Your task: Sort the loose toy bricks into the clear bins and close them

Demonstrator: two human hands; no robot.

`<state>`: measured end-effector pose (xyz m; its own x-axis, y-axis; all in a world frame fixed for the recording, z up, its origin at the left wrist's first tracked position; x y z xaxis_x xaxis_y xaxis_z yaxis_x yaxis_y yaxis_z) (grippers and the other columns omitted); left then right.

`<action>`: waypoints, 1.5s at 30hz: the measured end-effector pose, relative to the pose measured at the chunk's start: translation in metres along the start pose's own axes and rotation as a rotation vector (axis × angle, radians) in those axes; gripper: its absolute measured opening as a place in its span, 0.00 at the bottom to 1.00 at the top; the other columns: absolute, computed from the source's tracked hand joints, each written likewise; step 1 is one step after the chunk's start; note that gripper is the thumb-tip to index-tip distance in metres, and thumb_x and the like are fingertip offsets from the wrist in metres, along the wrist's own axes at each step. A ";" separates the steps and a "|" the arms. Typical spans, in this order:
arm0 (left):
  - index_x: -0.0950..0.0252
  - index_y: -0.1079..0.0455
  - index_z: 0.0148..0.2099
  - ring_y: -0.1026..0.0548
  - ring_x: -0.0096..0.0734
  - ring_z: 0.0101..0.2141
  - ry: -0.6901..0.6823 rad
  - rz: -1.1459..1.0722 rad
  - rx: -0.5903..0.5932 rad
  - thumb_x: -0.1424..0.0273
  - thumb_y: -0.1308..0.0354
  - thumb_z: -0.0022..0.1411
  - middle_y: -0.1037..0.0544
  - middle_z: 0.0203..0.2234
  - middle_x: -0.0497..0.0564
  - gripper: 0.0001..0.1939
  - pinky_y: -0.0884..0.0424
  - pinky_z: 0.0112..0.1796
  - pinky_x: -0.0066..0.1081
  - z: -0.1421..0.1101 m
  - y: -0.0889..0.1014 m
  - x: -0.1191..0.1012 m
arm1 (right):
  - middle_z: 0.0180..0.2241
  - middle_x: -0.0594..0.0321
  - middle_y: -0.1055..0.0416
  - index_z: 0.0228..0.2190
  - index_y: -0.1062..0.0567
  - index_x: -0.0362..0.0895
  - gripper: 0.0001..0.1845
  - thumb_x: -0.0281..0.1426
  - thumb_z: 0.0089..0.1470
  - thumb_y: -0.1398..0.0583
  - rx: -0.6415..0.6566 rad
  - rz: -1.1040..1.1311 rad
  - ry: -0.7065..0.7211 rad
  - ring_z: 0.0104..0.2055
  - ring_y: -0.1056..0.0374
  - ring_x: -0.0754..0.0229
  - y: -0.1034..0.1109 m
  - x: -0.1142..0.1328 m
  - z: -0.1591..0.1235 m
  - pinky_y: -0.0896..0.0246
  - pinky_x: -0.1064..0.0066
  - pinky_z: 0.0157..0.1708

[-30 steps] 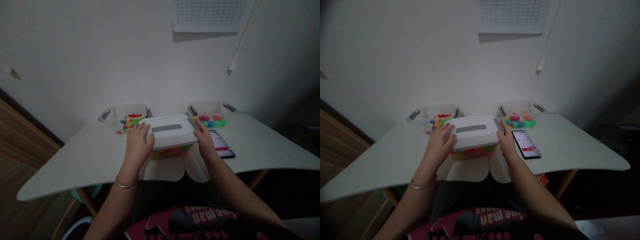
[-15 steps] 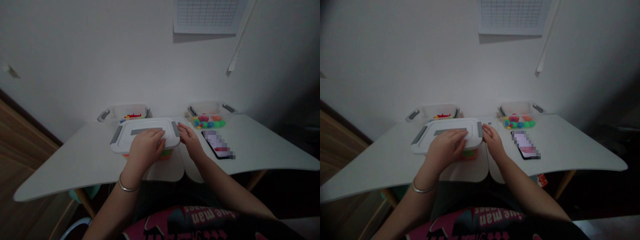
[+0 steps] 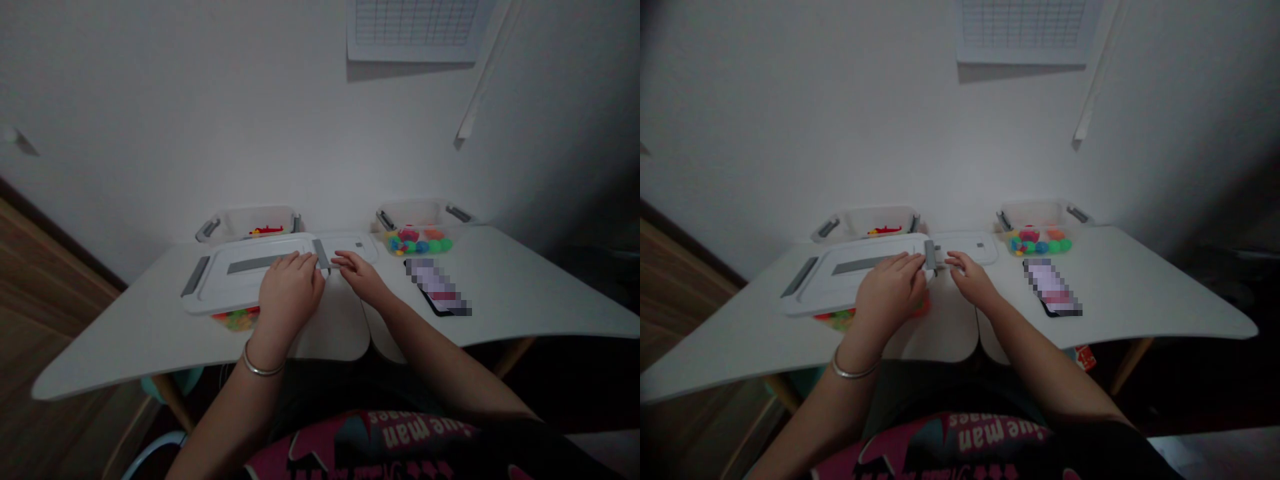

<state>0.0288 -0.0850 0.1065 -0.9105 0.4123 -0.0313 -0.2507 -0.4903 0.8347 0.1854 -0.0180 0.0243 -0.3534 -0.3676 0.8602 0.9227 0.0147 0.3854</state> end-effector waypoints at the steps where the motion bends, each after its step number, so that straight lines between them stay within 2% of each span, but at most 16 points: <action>1: 0.69 0.25 0.51 0.25 0.51 0.51 -0.002 0.000 -0.003 0.72 0.53 0.65 0.21 0.48 0.61 0.19 0.30 0.53 0.50 0.000 0.000 -0.001 | 0.54 0.51 0.27 0.54 0.30 0.41 0.24 0.27 0.55 0.46 -0.024 -0.185 0.001 0.56 0.31 0.55 0.009 -0.006 0.003 0.39 0.58 0.57; 4: 0.68 0.24 0.51 0.24 0.49 0.50 0.001 0.008 -0.024 0.72 0.53 0.64 0.20 0.47 0.60 0.19 0.29 0.52 0.49 0.000 0.001 -0.001 | 0.57 0.43 0.31 0.51 0.26 0.34 0.22 0.24 0.55 0.45 -0.043 -0.682 -0.040 0.62 0.38 0.48 0.033 -0.026 0.006 0.48 0.56 0.63; 7: 0.68 0.24 0.51 0.24 0.50 0.51 0.006 0.003 -0.042 0.72 0.53 0.64 0.20 0.47 0.60 0.20 0.29 0.52 0.50 -0.001 0.000 -0.001 | 0.57 0.42 0.32 0.51 0.26 0.33 0.22 0.23 0.56 0.45 -0.024 -0.933 -0.082 0.64 0.42 0.45 0.045 -0.044 0.003 0.51 0.55 0.64; 12: 0.68 0.24 0.50 0.24 0.50 0.50 0.019 0.018 -0.038 0.72 0.54 0.63 0.20 0.47 0.60 0.20 0.28 0.51 0.50 -0.001 -0.001 -0.001 | 0.45 0.46 0.24 0.44 0.23 0.38 0.16 0.25 0.57 0.45 -0.044 -1.020 -0.062 0.52 0.32 0.48 0.048 -0.048 -0.003 0.42 0.61 0.53; 16: 0.68 0.24 0.50 0.24 0.50 0.51 0.014 0.028 -0.031 0.72 0.54 0.64 0.20 0.47 0.60 0.20 0.28 0.51 0.49 -0.002 0.000 -0.001 | 0.39 0.50 0.24 0.35 0.22 0.41 0.10 0.29 0.58 0.43 -0.028 -1.025 -0.076 0.44 0.31 0.50 0.048 -0.043 -0.003 0.40 0.62 0.46; 20: 0.69 0.24 0.51 0.25 0.50 0.51 0.015 0.003 -0.029 0.72 0.54 0.64 0.20 0.47 0.61 0.20 0.28 0.51 0.49 -0.002 -0.001 -0.001 | 0.37 0.53 0.24 0.32 0.24 0.43 0.09 0.32 0.58 0.43 -0.078 -0.915 -0.086 0.43 0.32 0.51 0.050 -0.040 -0.004 0.41 0.62 0.45; 25: 0.70 0.24 0.51 0.24 0.52 0.51 0.016 0.001 -0.066 0.72 0.54 0.64 0.20 0.47 0.62 0.20 0.28 0.50 0.50 -0.003 -0.002 -0.001 | 0.38 0.53 0.26 0.33 0.25 0.42 0.11 0.35 0.56 0.45 -0.293 -0.647 -0.088 0.44 0.34 0.51 0.059 -0.040 -0.003 0.41 0.62 0.47; 29: 0.69 0.24 0.50 0.23 0.49 0.50 0.007 0.031 -0.101 0.72 0.53 0.64 0.19 0.46 0.60 0.19 0.27 0.49 0.48 -0.004 -0.005 -0.001 | 0.34 0.54 0.26 0.30 0.25 0.43 0.12 0.38 0.52 0.44 -0.419 -0.429 -0.053 0.40 0.33 0.51 0.064 -0.040 -0.001 0.40 0.60 0.45; 37: 0.69 0.23 0.47 0.21 0.47 0.47 -0.034 0.058 -0.197 0.72 0.52 0.63 0.18 0.43 0.58 0.18 0.25 0.46 0.46 -0.007 -0.005 -0.001 | 0.28 0.59 0.27 0.26 0.25 0.43 0.17 0.46 0.43 0.39 -0.633 -0.075 -0.135 0.33 0.35 0.54 0.080 -0.041 -0.002 0.41 0.62 0.38; 40: 0.68 0.23 0.45 0.21 0.46 0.45 -0.042 0.061 -0.246 0.72 0.51 0.63 0.17 0.41 0.58 0.16 0.25 0.44 0.44 -0.010 -0.005 -0.003 | 0.26 0.61 0.28 0.26 0.26 0.44 0.19 0.47 0.41 0.37 -0.670 0.071 -0.128 0.33 0.34 0.55 0.083 -0.044 -0.002 0.39 0.62 0.38; 43: 0.67 0.23 0.44 0.20 0.44 0.44 -0.050 0.062 -0.337 0.72 0.50 0.64 0.17 0.40 0.56 0.15 0.27 0.42 0.42 -0.013 -0.005 -0.004 | 0.28 0.61 0.28 0.29 0.26 0.44 0.18 0.47 0.45 0.38 -0.674 0.175 -0.054 0.35 0.33 0.56 0.081 -0.040 -0.003 0.37 0.62 0.40; 45: 0.67 0.24 0.44 0.21 0.43 0.42 -0.066 0.065 -0.380 0.71 0.49 0.64 0.17 0.39 0.56 0.13 0.29 0.42 0.41 -0.015 -0.006 -0.004 | 0.31 0.61 0.27 0.31 0.27 0.45 0.17 0.46 0.48 0.39 -0.631 0.196 0.013 0.37 0.31 0.56 0.075 -0.032 -0.005 0.36 0.60 0.43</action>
<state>0.0287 -0.0955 0.0935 -0.9084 0.4136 0.0603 -0.3087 -0.7610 0.5706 0.2665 -0.0099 0.0244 -0.1717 -0.4247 0.8889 0.8846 -0.4635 -0.0506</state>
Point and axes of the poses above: each hand's wrist, its own z-axis towards the middle knuckle, its own y-axis out of the back of the hand, x = y × z, the point moved 4 cm from there along z, towards the middle knuckle
